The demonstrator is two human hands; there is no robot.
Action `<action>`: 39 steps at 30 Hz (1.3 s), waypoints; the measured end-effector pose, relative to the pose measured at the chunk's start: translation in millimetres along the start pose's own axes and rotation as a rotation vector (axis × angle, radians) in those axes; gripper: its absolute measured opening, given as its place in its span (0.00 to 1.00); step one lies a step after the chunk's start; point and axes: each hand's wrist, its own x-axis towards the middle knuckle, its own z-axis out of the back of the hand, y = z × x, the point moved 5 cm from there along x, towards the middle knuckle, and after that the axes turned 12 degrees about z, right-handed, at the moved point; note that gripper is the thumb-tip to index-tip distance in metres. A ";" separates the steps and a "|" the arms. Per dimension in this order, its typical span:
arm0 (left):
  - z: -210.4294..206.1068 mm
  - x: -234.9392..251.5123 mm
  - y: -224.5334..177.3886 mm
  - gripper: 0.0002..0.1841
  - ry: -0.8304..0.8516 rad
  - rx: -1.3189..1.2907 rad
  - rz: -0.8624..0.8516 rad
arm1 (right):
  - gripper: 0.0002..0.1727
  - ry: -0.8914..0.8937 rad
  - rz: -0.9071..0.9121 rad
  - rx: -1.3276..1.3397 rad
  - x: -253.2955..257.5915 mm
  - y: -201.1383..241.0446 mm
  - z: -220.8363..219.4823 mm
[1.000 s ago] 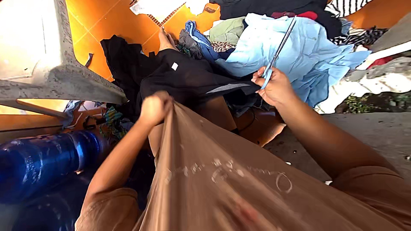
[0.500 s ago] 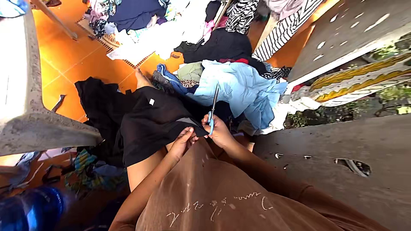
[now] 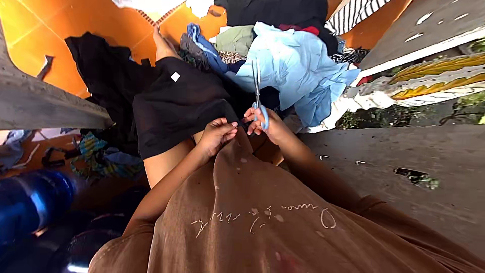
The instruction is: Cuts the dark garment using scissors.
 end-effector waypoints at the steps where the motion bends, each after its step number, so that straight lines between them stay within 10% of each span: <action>1: 3.9 -1.2 4.6 0.05 0.016 0.032 -0.009 | 0.27 0.043 -0.024 0.033 -5.6 -7.8 4.6; 9: -1.5 -16.1 4.3 0.09 0.101 0.268 -0.038 | 0.26 -0.199 -0.150 0.186 -40.2 -32.9 20.1; 13: 0.2 -23.5 -25.1 0.09 -0.274 0.976 -0.788 | 0.12 -0.309 -0.025 0.069 -34.4 -31.9 0.9; 15: 9.1 -19.2 -41.8 0.19 -0.503 1.233 -0.925 | 0.21 -0.372 0.041 -0.033 -29.0 -35.5 -3.5; 20: 49.1 -18.4 -55.6 0.20 -0.620 1.494 -0.542 | 0.28 -0.402 0.114 -0.300 -3.6 -45.6 -6.3; 28: 105.1 -99.4 -72.6 0.10 -0.738 1.510 -0.669 | 0.13 -0.424 0.114 -0.199 38.4 4.2 3.2; 32: 109.3 -161.2 -64.1 0.10 -0.712 1.483 -0.797 | 0.15 -0.344 0.560 -0.044 44.5 12.6 2.0; 36: 114.6 -174.0 -17.6 0.13 -0.337 1.404 -0.330 | 0.24 -0.179 0.375 -0.057 19.8 -2.7 5.9; 39: 110.0 -156.5 -17.5 0.15 -0.327 1.404 -0.436 | 0.24 -0.144 0.131 -0.123 5.6 -29.2 18.4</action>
